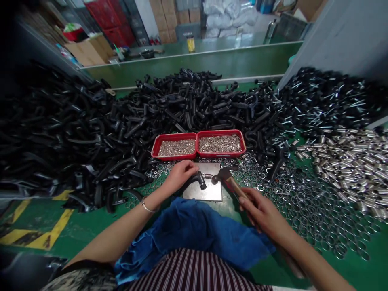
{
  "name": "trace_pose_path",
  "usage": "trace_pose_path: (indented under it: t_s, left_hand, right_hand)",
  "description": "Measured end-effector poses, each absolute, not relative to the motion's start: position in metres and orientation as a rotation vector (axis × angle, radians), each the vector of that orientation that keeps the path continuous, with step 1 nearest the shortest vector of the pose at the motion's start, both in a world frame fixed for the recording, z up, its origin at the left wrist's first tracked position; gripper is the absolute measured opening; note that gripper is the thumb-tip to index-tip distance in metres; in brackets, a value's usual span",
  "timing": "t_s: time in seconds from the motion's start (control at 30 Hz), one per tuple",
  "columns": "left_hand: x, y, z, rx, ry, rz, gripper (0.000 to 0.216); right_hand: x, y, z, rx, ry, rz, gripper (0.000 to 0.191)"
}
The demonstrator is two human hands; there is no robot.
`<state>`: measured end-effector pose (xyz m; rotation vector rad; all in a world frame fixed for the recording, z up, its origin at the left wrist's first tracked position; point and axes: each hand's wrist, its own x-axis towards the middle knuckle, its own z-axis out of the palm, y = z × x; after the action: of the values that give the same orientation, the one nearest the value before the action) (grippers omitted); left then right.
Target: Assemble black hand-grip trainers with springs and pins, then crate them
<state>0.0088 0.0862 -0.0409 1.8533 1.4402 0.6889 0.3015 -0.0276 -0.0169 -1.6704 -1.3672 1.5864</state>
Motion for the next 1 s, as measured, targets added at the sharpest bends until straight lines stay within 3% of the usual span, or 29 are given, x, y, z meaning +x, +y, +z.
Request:
trace_pose_path:
  t_s: [0.27, 0.5, 0.57, 0.67, 0.8, 1.0]
  left_hand:
    - [0.023, 0.088, -0.046, 2.157, 1.589, 0.387, 0.02]
    - [0.022, 0.082, -0.04, 2.792, 1.252, 0.214, 0.027]
    - [0.021, 0.075, -0.041, 2.666, 1.37, 0.296, 0.043]
    - [0.019, 0.06, -0.046, 2.424, 1.492, 0.457, 0.095]
    - [0.019, 0.047, -0.054, 2.277, 1.453, 0.516, 0.096]
    - [0.02, 0.045, -0.056, 2.231, 1.469, 0.516, 0.096]
  right_hand:
    - [0.281, -0.007, -0.013, -1.59, -1.341, 1.48, 0.046]
    - [0.288, -0.005, -0.024, -1.673, -1.691, 1.279, 0.048]
    - [0.287, -0.005, -0.02, -1.617, -1.865, 1.09, 0.049]
    - [0.28, -0.004, -0.009, -1.455, -2.013, 0.839, 0.054]
    - [0.269, 0.005, -0.005, -1.429, -2.229, 0.75, 0.055]
    - [0.275, 0.02, -0.031, -1.542, -2.131, 0.99, 0.056]
